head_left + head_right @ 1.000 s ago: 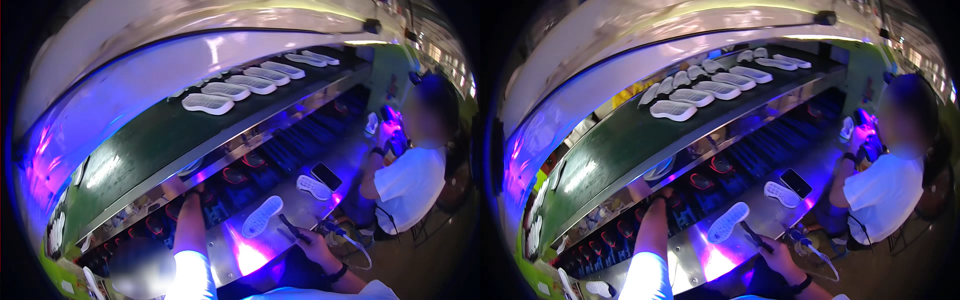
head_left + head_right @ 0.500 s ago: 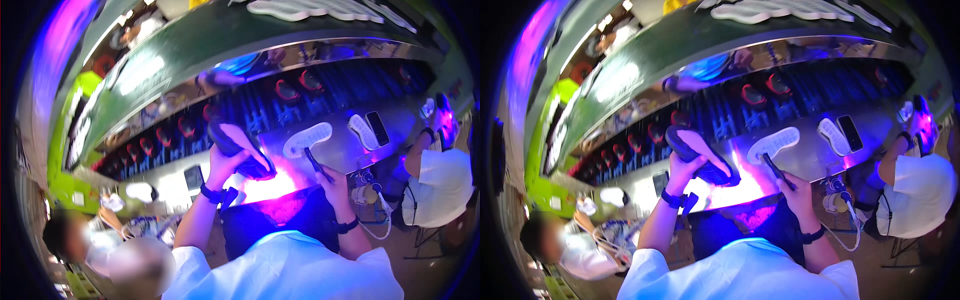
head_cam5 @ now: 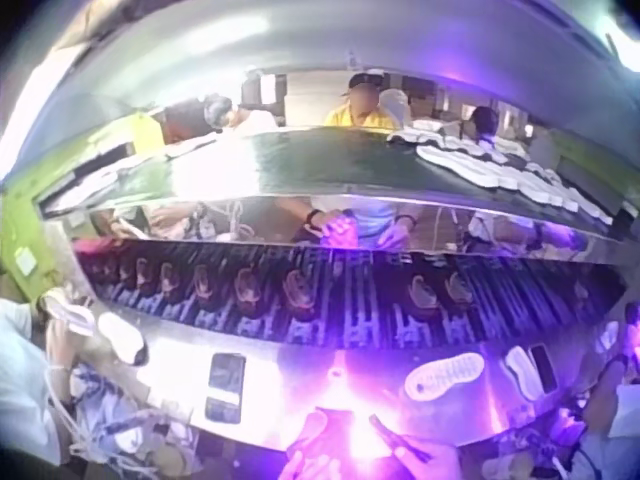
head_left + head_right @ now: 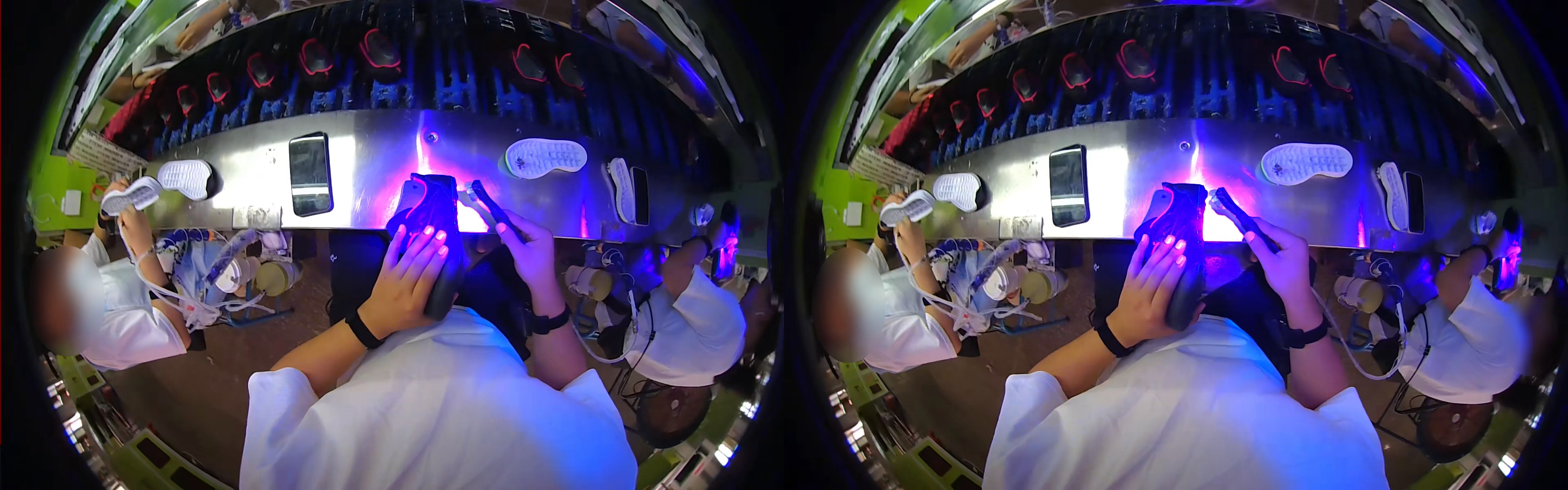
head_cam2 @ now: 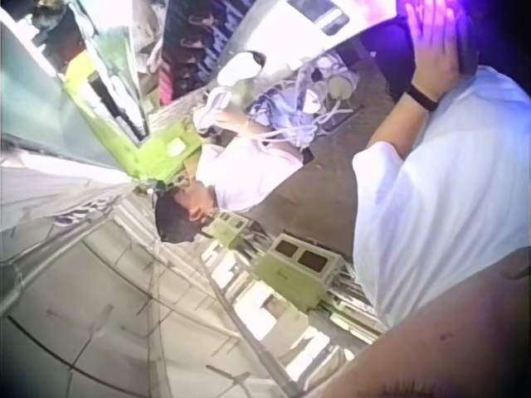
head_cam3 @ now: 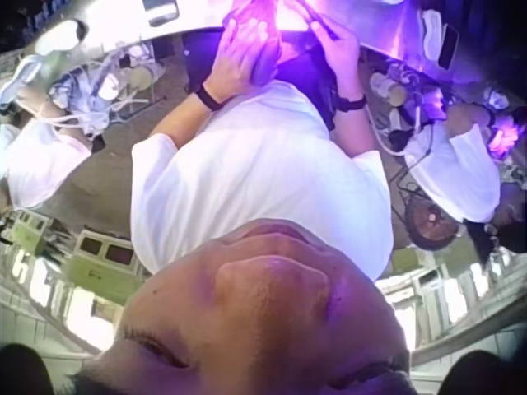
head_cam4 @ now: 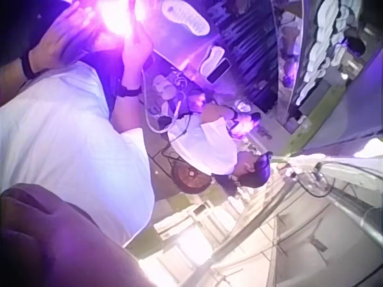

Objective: Applying adhesive to shoe components and assembling them on a factory production line.

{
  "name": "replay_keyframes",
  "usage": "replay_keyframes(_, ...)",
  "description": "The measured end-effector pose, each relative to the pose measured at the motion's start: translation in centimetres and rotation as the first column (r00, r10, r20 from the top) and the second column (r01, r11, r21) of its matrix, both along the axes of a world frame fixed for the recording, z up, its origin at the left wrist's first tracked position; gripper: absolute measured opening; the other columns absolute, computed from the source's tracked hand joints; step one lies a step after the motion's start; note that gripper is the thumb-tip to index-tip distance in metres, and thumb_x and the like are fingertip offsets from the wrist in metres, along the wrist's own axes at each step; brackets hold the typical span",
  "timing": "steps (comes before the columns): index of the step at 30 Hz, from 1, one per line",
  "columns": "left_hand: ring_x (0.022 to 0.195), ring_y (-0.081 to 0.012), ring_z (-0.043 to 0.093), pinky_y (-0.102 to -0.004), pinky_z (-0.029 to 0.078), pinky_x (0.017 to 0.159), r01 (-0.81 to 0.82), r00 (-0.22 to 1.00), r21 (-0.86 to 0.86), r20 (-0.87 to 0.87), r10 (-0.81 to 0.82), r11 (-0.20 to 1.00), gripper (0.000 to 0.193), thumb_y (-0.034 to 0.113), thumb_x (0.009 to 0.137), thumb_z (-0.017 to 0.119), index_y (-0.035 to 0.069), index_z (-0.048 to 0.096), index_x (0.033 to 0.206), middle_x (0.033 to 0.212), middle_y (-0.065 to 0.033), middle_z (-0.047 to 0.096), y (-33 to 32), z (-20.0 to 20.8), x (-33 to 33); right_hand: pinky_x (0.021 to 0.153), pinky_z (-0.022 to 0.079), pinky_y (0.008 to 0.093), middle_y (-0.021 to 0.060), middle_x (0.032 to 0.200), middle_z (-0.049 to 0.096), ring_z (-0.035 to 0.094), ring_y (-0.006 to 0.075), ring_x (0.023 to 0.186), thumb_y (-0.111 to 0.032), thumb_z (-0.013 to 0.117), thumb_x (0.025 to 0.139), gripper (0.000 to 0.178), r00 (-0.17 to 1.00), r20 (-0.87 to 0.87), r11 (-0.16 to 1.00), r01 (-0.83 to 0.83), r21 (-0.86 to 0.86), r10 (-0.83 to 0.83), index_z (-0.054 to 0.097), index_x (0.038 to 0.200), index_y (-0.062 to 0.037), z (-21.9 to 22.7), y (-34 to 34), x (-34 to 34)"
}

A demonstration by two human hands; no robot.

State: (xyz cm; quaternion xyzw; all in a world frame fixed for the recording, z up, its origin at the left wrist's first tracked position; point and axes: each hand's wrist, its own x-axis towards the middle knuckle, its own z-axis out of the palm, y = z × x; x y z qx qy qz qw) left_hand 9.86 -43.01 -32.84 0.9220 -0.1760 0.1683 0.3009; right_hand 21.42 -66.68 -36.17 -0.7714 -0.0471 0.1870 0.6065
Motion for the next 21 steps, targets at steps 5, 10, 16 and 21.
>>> replay_keyframes(5, 0.136, -0.0403, 0.049, -0.0677, 0.027, 0.115, 0.056, 0.998, 0.022, -0.029, -0.055, 0.998, 0.064, 0.024, 0.081, 0.073, -0.006, 0.051, 0.134, 0.142, -0.0256, 0.053, 0.7, -0.7, -0.6, 0.065, 0.045, 0.0227, -0.0021, 0.081, 0.063, 0.056, 0.0058, 0.072, -0.017, 0.072, 0.096, 0.036, 0.997, -0.081, 1.000, 0.005, 0.015, -0.004, 0.067, 0.125, 0.0021, -1.9, 0.8, -0.3)
replay_keyframes(10, 0.140, -0.0387, 0.046, -0.0665, 0.026, 0.117, 0.085, 0.996, 0.020, -0.032, -0.085, 0.996, 0.057, 0.014, 0.084, 0.065, -0.006, 0.051, 0.136, 0.145, -0.0243, 0.051, 1.5, -1.0, -0.6, 0.068, 0.046, 0.0233, -0.0026, 0.085, 0.063, 0.056, 0.0067, 0.073, -0.021, 0.072, 0.096, 0.039, 0.979, -0.191, 0.997, -0.070, 0.023, 0.073, 0.067, 0.127, 0.0017, -0.7, -0.4, -3.6)
replay_keyframes(16, 0.134, -0.0394, 0.053, -0.0675, 0.030, 0.115, 0.135, 0.990, 0.076, -0.050, -0.132, 0.988, 0.046, 0.012, 0.085, 0.065, -0.007, 0.056, 0.127, 0.137, -0.0252, 0.057, 1.8, -0.5, -0.1, 0.072, 0.045, 0.0221, -0.0037, 0.091, 0.064, 0.054, 0.0055, 0.081, -0.019, 0.072, 0.096, 0.037, 0.990, -0.112, 0.993, -0.090, -0.075, 0.081, 0.068, 0.124, 0.0034, 1.6, -0.8, -3.4)
replay_keyframes(21, 0.138, -0.0374, 0.049, -0.0661, 0.030, 0.115, 0.128, 0.991, 0.128, -0.042, -0.123, 0.984, 0.048, 0.012, 0.086, 0.058, -0.006, 0.058, 0.130, 0.141, -0.0241, 0.055, 1.8, -0.5, 0.1, 0.067, 0.042, 0.0217, -0.0050, 0.084, 0.060, 0.050, 0.0051, 0.074, -0.020, 0.072, 0.096, 0.038, 0.989, -0.140, 0.993, -0.059, -0.098, 0.045, 0.067, 0.126, 0.0021, 0.5, -0.2, -1.8)
